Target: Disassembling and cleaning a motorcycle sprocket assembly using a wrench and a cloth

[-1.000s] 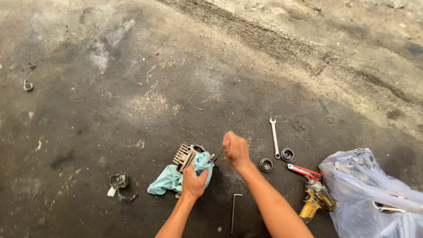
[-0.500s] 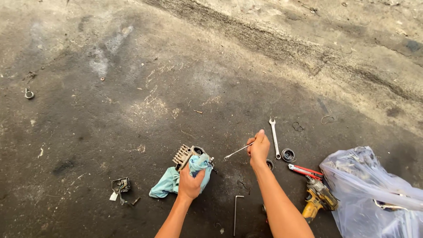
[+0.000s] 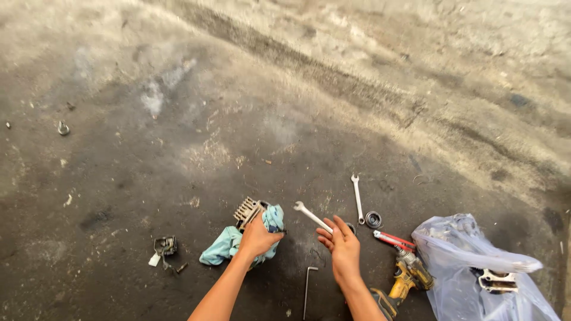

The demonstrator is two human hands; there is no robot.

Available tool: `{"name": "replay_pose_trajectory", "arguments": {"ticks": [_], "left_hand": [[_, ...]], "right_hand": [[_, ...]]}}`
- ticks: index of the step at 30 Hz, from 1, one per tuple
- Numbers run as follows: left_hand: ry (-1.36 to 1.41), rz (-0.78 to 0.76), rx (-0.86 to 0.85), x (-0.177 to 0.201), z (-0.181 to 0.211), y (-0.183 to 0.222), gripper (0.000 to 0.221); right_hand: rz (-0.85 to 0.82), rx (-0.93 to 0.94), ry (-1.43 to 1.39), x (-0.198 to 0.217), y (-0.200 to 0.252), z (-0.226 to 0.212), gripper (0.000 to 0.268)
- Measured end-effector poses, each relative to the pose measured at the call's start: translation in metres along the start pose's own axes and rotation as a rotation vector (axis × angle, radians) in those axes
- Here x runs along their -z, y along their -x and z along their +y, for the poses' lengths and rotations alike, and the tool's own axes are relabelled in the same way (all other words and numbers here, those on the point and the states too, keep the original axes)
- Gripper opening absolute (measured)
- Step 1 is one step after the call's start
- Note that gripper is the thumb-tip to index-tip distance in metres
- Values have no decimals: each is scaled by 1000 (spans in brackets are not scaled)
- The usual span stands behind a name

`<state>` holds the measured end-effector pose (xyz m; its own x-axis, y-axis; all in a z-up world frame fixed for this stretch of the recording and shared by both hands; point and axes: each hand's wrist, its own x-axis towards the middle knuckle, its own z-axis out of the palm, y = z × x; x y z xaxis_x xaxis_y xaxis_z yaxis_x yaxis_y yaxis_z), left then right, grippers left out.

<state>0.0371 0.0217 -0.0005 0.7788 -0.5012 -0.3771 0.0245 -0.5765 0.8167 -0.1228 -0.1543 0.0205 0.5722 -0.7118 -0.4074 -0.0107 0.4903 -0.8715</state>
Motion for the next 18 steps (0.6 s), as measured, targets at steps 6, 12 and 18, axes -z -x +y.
{"name": "replay_pose_trajectory", "arguments": {"ticks": [6, 12, 18], "left_hand": [[322, 206, 206, 31, 45, 17, 28], [563, 204, 56, 55, 144, 89, 16], [612, 455, -20, 3, 137, 46, 37]], "right_hand": [[-313, -415, -145, 12, 21, -123, 65], [-729, -142, 566, 12, 39, -209, 34], [-747, 297, 1298, 45, 46, -205, 20]]}}
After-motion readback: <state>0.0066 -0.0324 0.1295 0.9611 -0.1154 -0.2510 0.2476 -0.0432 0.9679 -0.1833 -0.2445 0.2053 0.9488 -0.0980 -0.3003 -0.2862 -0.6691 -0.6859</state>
